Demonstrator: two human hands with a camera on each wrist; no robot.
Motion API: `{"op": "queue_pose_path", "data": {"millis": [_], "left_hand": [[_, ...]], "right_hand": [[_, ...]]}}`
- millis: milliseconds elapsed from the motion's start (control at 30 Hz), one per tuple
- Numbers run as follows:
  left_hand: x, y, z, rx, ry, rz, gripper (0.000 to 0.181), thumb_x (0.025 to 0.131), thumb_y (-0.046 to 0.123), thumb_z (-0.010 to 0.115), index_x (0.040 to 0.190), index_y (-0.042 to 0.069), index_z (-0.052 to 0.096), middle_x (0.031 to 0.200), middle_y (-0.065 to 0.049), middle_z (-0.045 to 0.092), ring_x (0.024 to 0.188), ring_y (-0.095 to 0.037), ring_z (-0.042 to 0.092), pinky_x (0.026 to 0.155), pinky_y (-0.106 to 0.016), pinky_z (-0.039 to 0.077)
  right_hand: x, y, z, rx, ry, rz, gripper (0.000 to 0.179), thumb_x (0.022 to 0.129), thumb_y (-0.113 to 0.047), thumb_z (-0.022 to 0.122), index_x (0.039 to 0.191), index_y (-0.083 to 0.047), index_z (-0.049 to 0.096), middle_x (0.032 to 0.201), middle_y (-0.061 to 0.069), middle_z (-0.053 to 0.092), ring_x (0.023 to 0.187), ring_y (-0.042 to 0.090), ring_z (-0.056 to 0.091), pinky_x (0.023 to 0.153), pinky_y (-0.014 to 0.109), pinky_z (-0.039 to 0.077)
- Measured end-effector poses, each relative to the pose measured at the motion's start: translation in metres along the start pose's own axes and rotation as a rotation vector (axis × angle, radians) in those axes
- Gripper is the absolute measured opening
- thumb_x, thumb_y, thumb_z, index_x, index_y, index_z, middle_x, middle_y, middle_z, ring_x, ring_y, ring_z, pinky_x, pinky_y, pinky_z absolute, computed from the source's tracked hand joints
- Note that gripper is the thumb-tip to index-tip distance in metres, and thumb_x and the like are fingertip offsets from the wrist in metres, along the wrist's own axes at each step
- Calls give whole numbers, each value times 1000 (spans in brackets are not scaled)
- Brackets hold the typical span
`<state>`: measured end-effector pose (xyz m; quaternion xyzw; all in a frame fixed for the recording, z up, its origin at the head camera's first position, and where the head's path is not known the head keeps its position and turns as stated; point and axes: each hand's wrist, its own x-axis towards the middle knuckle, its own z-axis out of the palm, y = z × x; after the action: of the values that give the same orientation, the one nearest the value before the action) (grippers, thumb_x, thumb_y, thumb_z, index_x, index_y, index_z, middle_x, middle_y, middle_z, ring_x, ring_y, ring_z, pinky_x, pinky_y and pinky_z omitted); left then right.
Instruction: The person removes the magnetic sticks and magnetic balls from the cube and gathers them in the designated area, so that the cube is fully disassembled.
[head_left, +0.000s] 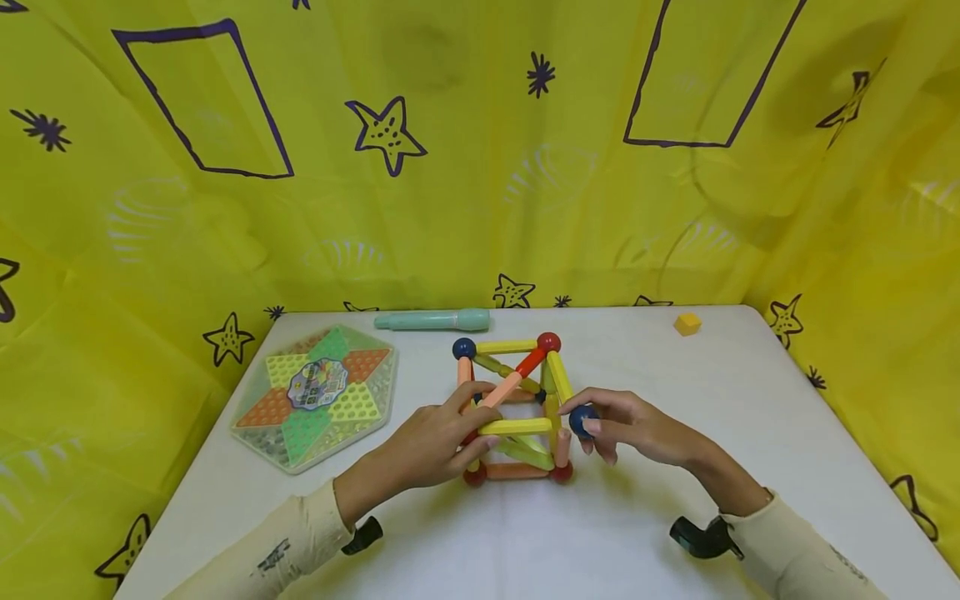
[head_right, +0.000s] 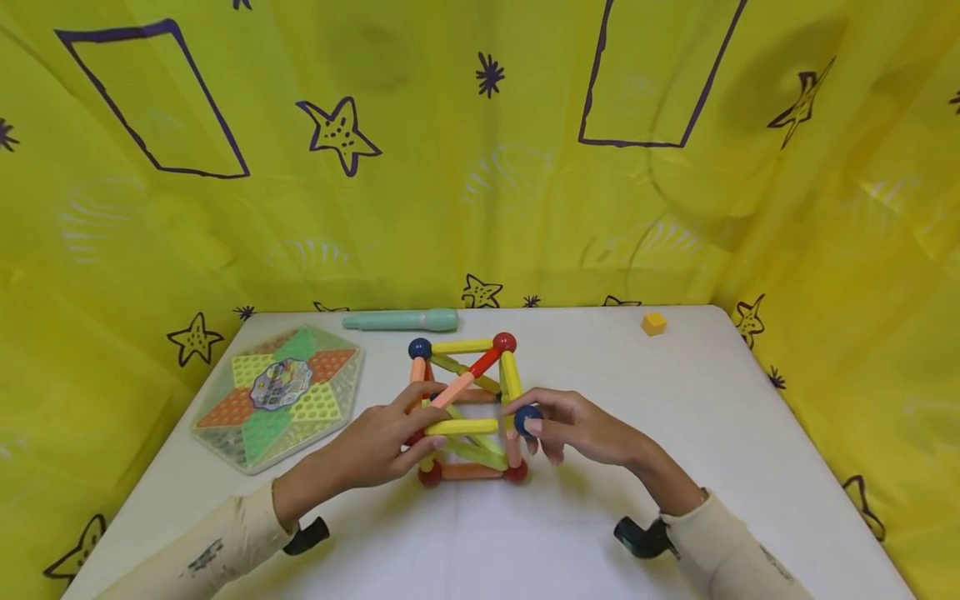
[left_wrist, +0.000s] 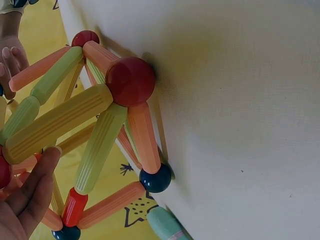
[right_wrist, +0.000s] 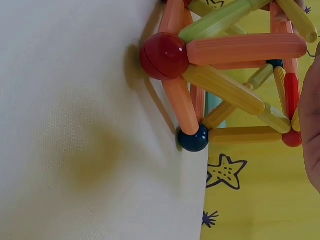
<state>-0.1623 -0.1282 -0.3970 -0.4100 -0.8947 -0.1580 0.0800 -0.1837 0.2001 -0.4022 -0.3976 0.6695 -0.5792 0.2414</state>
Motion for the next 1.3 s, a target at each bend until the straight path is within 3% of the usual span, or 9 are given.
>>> {"op": "queue_pose_path", "data": {"millis": [133,300,433,600,733,900,1167,1300], "left_hand": [[2,0,-1,-1,-4,-3,28,102,37,58,125,21,62,144,-9,46,59,-2,46,56,-16,41],[4,1,-2,-9,-3,-1,28,102,38,58,124,21,62,144,-9,46,60,-2,47,57,-16,42],[5,1,-3,-9,3,6,28,103,39,57,124,22,62,144,-8,46,60,-2,47,57,-17,42],[5,0,-3,-3,16,5,27,103,40,56,123,23,62,144,-7,46,60,-3,48,57,-18,43],[3,-1,-2,2,13,-10,26,103,40,55,123,24,62,144,-6,46,62,-3,49,59,-19,45],[-3,0,-1,-6,-3,-24,27,103,40,55,123,24,62,144,-6,46,62,-1,48,58,-19,44],[-1,1,-1,-6,11,-9,28,103,41,54,123,23,63,144,-8,47,62,-2,48,59,-19,45],[-1,2,-1,-14,-4,-18,29,103,42,54,124,24,62,144,-5,46,63,-1,49,59,-17,45]], "right_hand": [[-4,1,-5,-11,24,-23,30,101,6,46,131,5,50,90,20,60,62,26,53,57,33,52],[-8,0,-16,-16,64,-45,39,95,11,55,130,-5,56,95,7,65,66,21,56,59,31,53],[-12,-1,-34,-84,148,-33,43,94,11,56,131,-11,60,103,0,71,74,18,63,61,30,55],[-11,6,-63,-215,386,88,34,96,-2,63,131,-4,63,113,2,70,88,20,67,73,28,58],[-3,23,-83,-283,522,242,43,95,-17,70,133,-1,57,115,10,65,96,27,67,81,25,57],[12,46,-97,-322,514,354,48,94,-24,72,132,3,56,120,20,62,98,33,66,80,29,58],[30,62,-101,-422,439,382,44,93,-16,73,130,4,59,124,27,60,90,28,66,73,30,58],[36,69,-102,-445,445,413,40,92,-18,74,125,1,64,122,24,61,88,23,65,74,30,58]]}}
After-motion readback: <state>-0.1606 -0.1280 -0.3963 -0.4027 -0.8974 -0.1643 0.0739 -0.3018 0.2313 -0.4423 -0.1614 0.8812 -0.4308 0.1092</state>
